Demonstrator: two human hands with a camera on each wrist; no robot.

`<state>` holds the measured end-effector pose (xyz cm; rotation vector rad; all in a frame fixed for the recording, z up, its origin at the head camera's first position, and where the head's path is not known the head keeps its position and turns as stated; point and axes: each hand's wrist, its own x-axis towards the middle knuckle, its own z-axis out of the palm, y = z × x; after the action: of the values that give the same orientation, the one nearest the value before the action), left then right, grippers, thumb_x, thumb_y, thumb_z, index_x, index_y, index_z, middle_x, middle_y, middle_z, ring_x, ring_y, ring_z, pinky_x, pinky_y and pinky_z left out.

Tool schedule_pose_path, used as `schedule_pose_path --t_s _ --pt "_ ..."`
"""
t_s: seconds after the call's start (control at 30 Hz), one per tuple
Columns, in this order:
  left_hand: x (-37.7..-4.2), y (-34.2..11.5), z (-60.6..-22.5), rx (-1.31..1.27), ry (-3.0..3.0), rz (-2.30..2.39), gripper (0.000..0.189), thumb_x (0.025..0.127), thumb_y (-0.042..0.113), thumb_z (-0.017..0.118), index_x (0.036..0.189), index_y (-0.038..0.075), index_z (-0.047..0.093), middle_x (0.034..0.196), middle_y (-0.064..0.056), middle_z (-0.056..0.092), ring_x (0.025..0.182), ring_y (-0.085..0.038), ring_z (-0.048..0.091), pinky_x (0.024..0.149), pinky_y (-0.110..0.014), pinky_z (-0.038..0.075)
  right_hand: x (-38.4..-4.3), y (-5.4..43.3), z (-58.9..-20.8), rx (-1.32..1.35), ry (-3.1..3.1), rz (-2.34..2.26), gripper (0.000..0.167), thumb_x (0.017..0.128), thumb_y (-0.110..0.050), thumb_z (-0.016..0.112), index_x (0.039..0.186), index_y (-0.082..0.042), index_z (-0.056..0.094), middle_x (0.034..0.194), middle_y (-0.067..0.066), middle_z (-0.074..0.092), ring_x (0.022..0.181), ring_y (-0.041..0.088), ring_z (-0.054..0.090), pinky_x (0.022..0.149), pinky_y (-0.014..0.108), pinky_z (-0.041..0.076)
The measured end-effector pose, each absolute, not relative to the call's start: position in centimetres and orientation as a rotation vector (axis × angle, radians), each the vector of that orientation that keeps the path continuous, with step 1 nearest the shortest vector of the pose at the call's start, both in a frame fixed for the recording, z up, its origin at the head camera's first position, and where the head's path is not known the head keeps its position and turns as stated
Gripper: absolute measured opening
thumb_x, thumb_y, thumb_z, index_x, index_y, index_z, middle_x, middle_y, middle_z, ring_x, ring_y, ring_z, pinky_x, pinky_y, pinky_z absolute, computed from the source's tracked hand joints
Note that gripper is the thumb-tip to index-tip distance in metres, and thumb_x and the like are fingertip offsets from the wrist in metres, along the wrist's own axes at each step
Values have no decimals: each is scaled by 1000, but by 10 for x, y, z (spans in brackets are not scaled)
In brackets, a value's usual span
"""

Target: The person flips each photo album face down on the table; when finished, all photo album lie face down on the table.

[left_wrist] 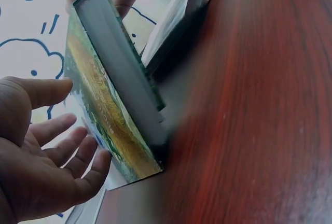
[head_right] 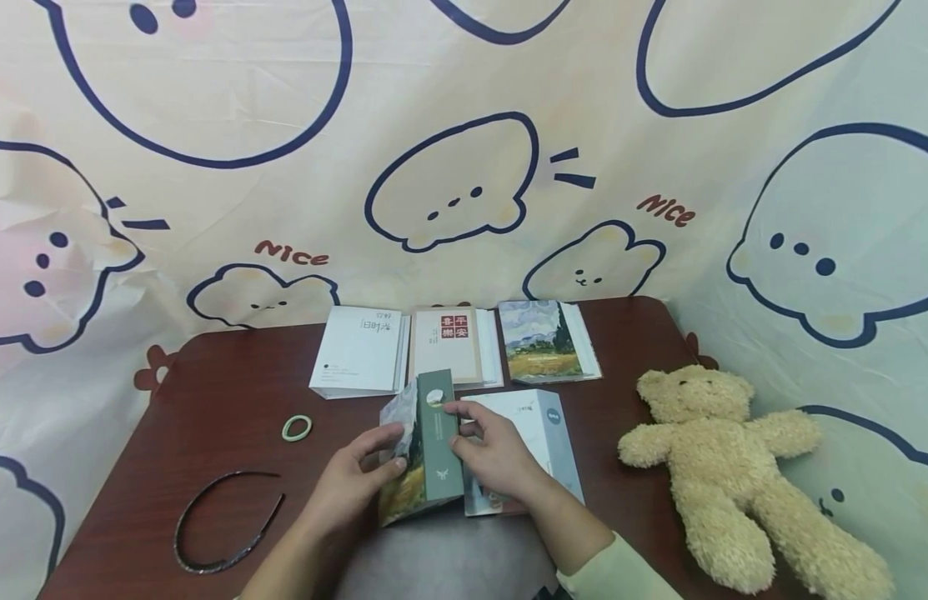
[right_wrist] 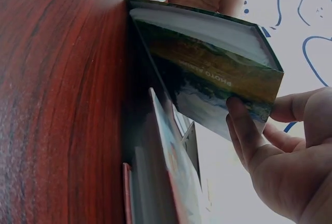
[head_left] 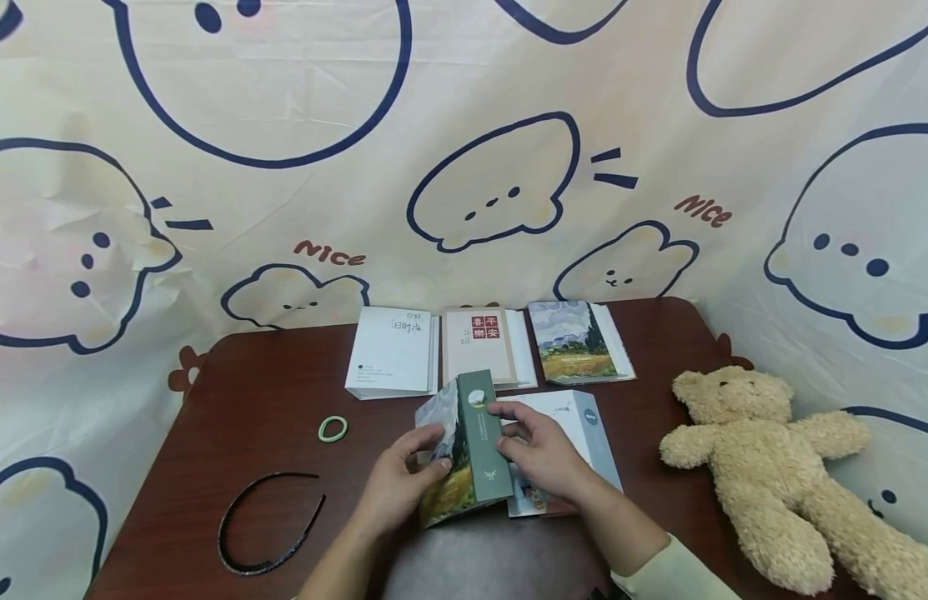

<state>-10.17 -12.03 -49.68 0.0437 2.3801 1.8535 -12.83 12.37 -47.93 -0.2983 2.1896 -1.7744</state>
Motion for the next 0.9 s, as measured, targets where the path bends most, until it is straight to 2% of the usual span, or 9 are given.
schedule_pose_path --t_s 0.17,0.27,0.43,0.57,0.67,0.9 --pt "-101 -125 -499 22 2409 1806 49 89 11 81 136 6 67 134 -13 65 123 -32 61 91 -40 53 -131 123 -486 -286 2238 -1725 47 102 -10 61 147 -18 55 143 11 58 112 24 67 74 39 61" --pt "-101 -128 -501 16 2424 1787 49 89 11 81 136 6 67 133 -15 66 118 -31 64 90 -38 54 -133 122 -490 -275 2257 -1684 47 101 -12 63 147 -19 56 140 10 60 111 23 67 75 39 60" --pt "-100 -132 -502 23 2454 1744 49 90 12 81 136 6 67 132 -16 67 114 -30 66 88 -39 55 -134 121 -495 -293 2309 -1603 47 99 -14 67 145 -17 58 124 8 68 103 18 68 76 34 59" --pt "-97 -136 -503 -2 2472 1686 49 90 13 81 136 7 67 130 -16 67 113 -31 66 86 -40 56 -132 118 -498 -319 2347 -1531 48 98 -14 70 145 -14 60 106 4 69 80 13 66 68 31 56" --pt "-97 -138 -504 -26 2479 1649 49 90 13 81 137 8 67 130 -16 67 110 -31 68 85 -41 57 -132 117 -499 -347 2390 -1470 48 98 -12 70 144 -13 60 98 1 68 68 13 61 63 30 53" --pt "-97 -143 -506 -60 2485 1606 50 91 15 80 139 9 66 131 -15 68 115 -32 67 89 -45 57 -131 113 -501 -425 2501 -1346 47 97 -11 71 143 -11 62 90 -4 67 64 10 60 59 28 50"
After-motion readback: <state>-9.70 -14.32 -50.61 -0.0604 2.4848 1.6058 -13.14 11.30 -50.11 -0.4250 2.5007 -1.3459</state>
